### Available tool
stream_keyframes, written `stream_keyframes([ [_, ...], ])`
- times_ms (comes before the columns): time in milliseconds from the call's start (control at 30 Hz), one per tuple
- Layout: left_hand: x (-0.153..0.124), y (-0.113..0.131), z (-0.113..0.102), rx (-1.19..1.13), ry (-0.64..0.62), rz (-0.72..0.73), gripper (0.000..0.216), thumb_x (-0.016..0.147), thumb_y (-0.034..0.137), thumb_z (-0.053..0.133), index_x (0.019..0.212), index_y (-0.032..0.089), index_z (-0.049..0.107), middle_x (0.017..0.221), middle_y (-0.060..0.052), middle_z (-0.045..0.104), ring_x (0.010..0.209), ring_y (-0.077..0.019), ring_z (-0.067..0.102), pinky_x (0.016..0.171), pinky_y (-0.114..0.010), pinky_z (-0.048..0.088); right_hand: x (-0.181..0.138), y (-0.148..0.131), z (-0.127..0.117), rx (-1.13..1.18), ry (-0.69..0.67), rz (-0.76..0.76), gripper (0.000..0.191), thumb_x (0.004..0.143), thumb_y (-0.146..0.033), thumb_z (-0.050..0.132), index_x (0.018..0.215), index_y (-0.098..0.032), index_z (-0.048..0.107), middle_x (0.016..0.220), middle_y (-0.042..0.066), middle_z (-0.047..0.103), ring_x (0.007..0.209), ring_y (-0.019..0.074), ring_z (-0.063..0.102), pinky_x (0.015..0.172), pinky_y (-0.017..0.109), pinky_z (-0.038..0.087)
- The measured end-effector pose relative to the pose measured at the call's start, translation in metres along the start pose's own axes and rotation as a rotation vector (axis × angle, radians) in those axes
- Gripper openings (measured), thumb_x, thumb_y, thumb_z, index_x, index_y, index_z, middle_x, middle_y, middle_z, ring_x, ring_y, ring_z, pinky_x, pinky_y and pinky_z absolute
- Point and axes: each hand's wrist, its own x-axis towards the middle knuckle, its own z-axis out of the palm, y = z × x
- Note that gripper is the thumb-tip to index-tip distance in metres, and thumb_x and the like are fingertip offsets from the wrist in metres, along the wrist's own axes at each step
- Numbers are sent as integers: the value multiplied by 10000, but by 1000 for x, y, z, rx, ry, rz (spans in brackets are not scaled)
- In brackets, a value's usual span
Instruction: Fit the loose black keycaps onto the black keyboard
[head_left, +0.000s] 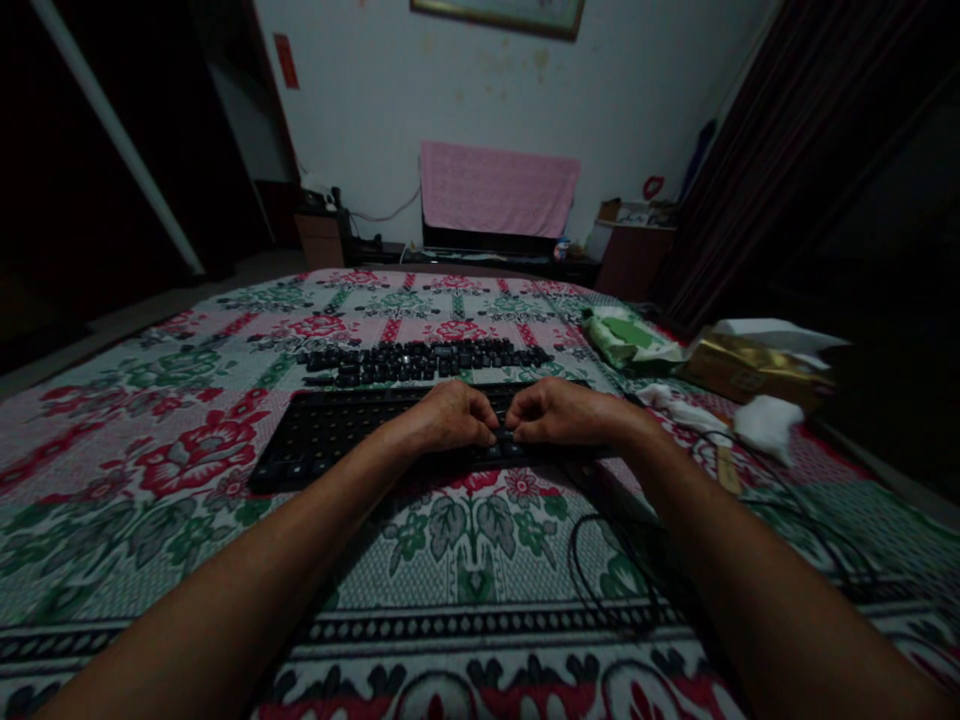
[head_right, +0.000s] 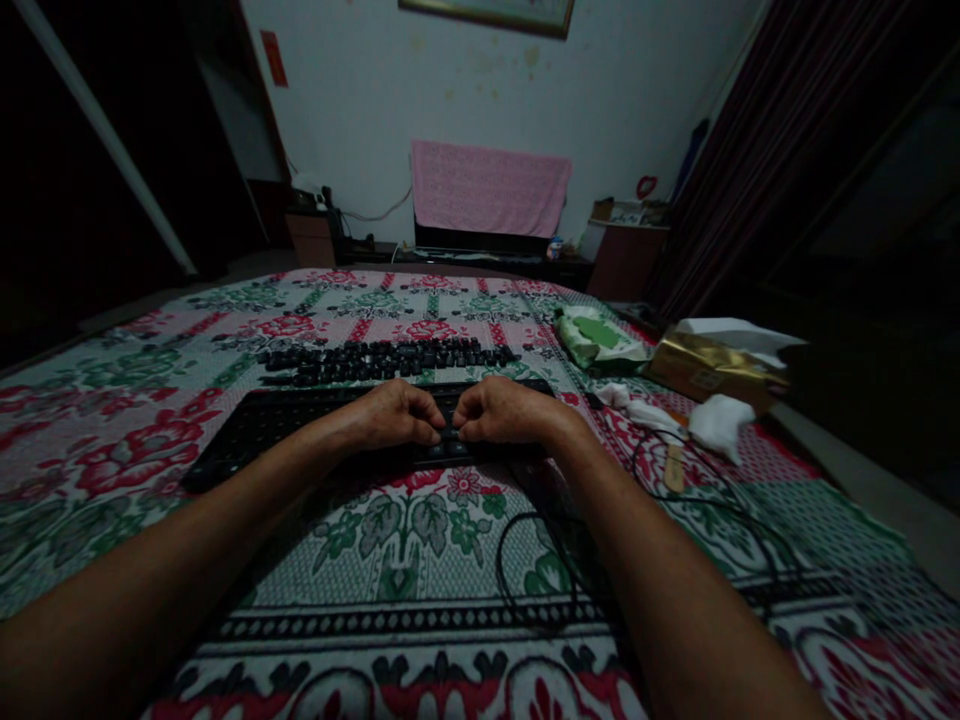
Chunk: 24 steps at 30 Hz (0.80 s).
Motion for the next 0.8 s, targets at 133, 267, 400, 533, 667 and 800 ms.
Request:
stream_keyframes([
  [133,-1,5,2,22,30,-22,248,532,256,614,768,193,653,639,30,624,567,-94,536,495,-180,384,-1,-2,-1,-19,3,31,203,631,-200,489,785,-145,609,701,-10,611,583,84,502,512,183,353],
  [267,-2,4,4,31,44,-20,250,529,254,616,769,203,656,632,34,625,565,-93,535,492,-177,378,-2,-2,0,-16,4,31,199,638,-206,491,789,-145,606,708,-6,610,583,84,500,509,183,353],
  [400,-2,0,2,8,9,-3,273,549,284,606,801,197,662,656,21,638,571,-97,538,497,-182,382,0,0,0,-21,16,30,189,640,-209,499,783,-144,603,705,-2,608,586,85,500,513,187,353],
  [533,-2,-1,0,-8,-21,41,262,607,304,557,807,180,673,677,8,647,575,-94,530,501,-183,382,1,2,1,-29,33,34,184,633,-201,509,781,-145,602,708,-1,608,598,88,503,523,189,355],
  [667,-2,-1,1,16,16,11,268,590,307,573,806,186,677,678,8,653,568,-95,525,501,-187,383,2,3,1,-11,26,35,192,636,-205,513,794,-146,606,715,-1,610,595,87,503,524,190,355],
  [800,-2,1,2,27,32,-5,256,587,310,577,798,204,679,685,17,656,585,-95,539,514,-185,386,1,2,0,-3,28,32,183,632,-210,524,777,-144,614,687,-6,606,591,86,503,537,194,360],
])
